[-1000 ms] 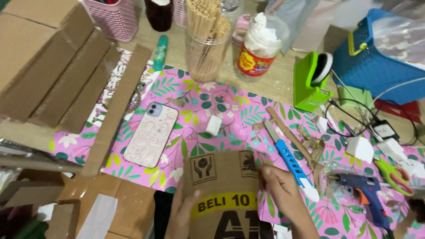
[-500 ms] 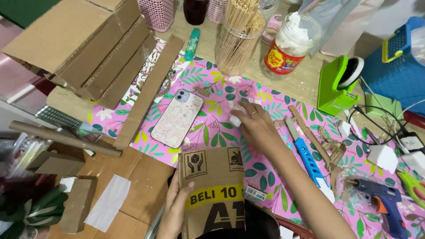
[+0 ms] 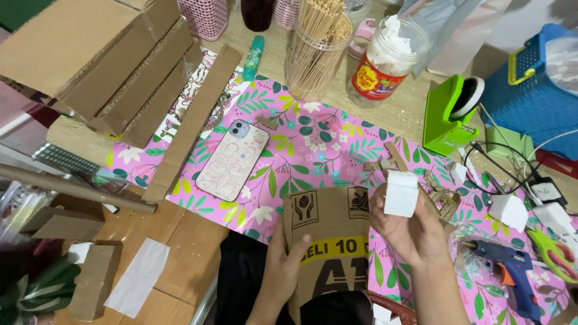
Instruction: Cutting, folding, and gluing cardboard to assemble a small box
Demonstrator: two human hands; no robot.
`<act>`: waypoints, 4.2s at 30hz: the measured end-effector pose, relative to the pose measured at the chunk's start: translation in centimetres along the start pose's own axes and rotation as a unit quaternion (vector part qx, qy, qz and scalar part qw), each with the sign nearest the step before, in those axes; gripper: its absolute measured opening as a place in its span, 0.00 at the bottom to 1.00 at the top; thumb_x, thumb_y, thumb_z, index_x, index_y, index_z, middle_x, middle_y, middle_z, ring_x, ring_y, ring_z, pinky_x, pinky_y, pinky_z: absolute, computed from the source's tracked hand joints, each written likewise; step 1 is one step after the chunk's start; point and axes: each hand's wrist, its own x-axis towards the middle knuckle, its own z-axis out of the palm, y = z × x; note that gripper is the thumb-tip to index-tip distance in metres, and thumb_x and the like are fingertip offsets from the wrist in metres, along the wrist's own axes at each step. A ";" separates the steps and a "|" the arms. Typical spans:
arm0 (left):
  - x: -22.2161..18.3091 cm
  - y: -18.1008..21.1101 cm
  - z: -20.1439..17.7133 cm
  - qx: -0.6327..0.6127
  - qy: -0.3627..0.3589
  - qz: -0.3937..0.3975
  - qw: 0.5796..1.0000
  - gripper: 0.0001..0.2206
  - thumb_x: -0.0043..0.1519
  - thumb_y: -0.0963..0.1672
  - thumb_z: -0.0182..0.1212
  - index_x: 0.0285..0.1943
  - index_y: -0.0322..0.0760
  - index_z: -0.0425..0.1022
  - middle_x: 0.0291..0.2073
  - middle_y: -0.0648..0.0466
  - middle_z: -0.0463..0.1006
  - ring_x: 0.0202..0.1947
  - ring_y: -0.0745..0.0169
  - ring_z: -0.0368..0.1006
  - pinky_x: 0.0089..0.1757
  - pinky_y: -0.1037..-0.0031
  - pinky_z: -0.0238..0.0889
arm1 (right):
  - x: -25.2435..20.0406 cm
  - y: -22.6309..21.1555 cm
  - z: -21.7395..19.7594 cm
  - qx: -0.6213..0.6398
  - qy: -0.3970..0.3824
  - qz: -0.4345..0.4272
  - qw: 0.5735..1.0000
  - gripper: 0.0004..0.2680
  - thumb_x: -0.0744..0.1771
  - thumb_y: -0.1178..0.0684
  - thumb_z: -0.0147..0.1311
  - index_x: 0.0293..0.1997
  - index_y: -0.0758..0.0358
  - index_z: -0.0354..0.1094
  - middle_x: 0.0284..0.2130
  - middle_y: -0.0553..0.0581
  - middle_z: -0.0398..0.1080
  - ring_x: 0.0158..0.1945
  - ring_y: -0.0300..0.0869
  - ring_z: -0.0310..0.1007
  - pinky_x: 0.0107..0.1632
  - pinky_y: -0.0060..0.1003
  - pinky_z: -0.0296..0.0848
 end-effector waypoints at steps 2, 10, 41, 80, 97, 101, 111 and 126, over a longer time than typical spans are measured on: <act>-0.1 -0.1 1.0 0.002 -0.023 0.029 0.999 0.29 0.62 0.48 0.56 0.74 0.42 0.58 0.60 0.49 0.75 0.59 0.57 0.74 0.53 0.65 0.77 | -1.0 0.0 0.7 0.013 0.042 -0.016 0.999 0.28 0.69 0.53 0.66 0.75 0.66 0.50 0.44 0.72 0.72 0.39 0.47 0.72 0.40 0.37 0.71; -1.8 -1.0 3.9 0.062 0.002 0.253 0.965 0.30 0.66 0.49 0.53 0.74 0.30 0.52 0.63 0.43 0.69 0.64 0.50 0.68 0.60 0.61 0.66 | -5.4 2.5 -0.4 -0.016 0.113 -0.086 0.990 0.21 0.68 0.55 0.65 0.68 0.59 0.61 0.47 0.74 0.67 0.50 0.53 0.66 0.47 0.43 0.68; -4.2 -7.8 8.1 0.180 -0.075 0.566 0.801 0.16 0.70 0.42 0.60 0.65 0.43 0.64 0.59 0.31 0.70 0.51 0.37 0.75 0.50 0.53 0.72 | -8.9 3.1 3.1 -0.177 0.546 -0.238 0.783 0.19 0.64 0.57 0.50 0.63 0.63 0.64 0.55 0.61 0.70 0.50 0.48 0.71 0.51 0.42 0.69; -4.7 -7.4 8.8 0.134 -0.062 0.561 0.814 0.17 0.69 0.49 0.61 0.64 0.47 0.64 0.54 0.35 0.75 0.47 0.46 0.76 0.46 0.57 0.73 | -12.3 2.3 1.7 -0.533 0.382 -0.280 0.702 0.29 0.61 0.39 0.62 0.63 0.67 0.58 0.55 0.62 0.67 0.59 0.47 0.70 0.60 0.37 0.70; -3.7 -8.0 8.5 0.127 -0.078 0.598 0.788 0.14 0.69 0.43 0.59 0.62 0.45 0.66 0.53 0.35 0.76 0.41 0.47 0.75 0.40 0.60 0.72 | -12.0 1.8 1.9 -0.522 0.361 -0.294 0.715 0.28 0.61 0.38 0.62 0.61 0.64 0.58 0.54 0.61 0.67 0.59 0.48 0.70 0.63 0.41 0.69; -4.1 -7.5 8.4 0.137 -0.081 0.581 0.798 0.14 0.69 0.44 0.61 0.62 0.46 0.66 0.53 0.36 0.76 0.42 0.47 0.75 0.41 0.59 0.73 | -10.5 0.8 3.2 -0.564 0.305 -0.309 0.702 0.23 0.64 0.37 0.59 0.59 0.57 0.59 0.64 0.66 0.60 0.67 0.53 0.65 0.72 0.49 0.65; -3.2 -9.7 7.5 0.128 -0.124 0.601 0.779 0.16 0.69 0.41 0.58 0.65 0.47 0.65 0.55 0.35 0.74 0.41 0.46 0.73 0.40 0.57 0.71 | -11.4 0.7 2.6 -0.512 0.294 -0.313 0.744 0.23 0.63 0.42 0.63 0.59 0.58 0.59 0.63 0.75 0.65 0.69 0.59 0.67 0.69 0.51 0.68; -4.5 -9.2 9.0 0.118 -0.053 0.578 0.806 0.16 0.68 0.50 0.64 0.61 0.49 0.67 0.50 0.39 0.78 0.39 0.49 0.75 0.41 0.61 0.73 | -11.2 1.8 2.3 -0.411 0.307 -0.353 0.783 0.22 0.61 0.46 0.67 0.58 0.57 0.61 0.54 0.67 0.68 0.62 0.51 0.68 0.64 0.46 0.66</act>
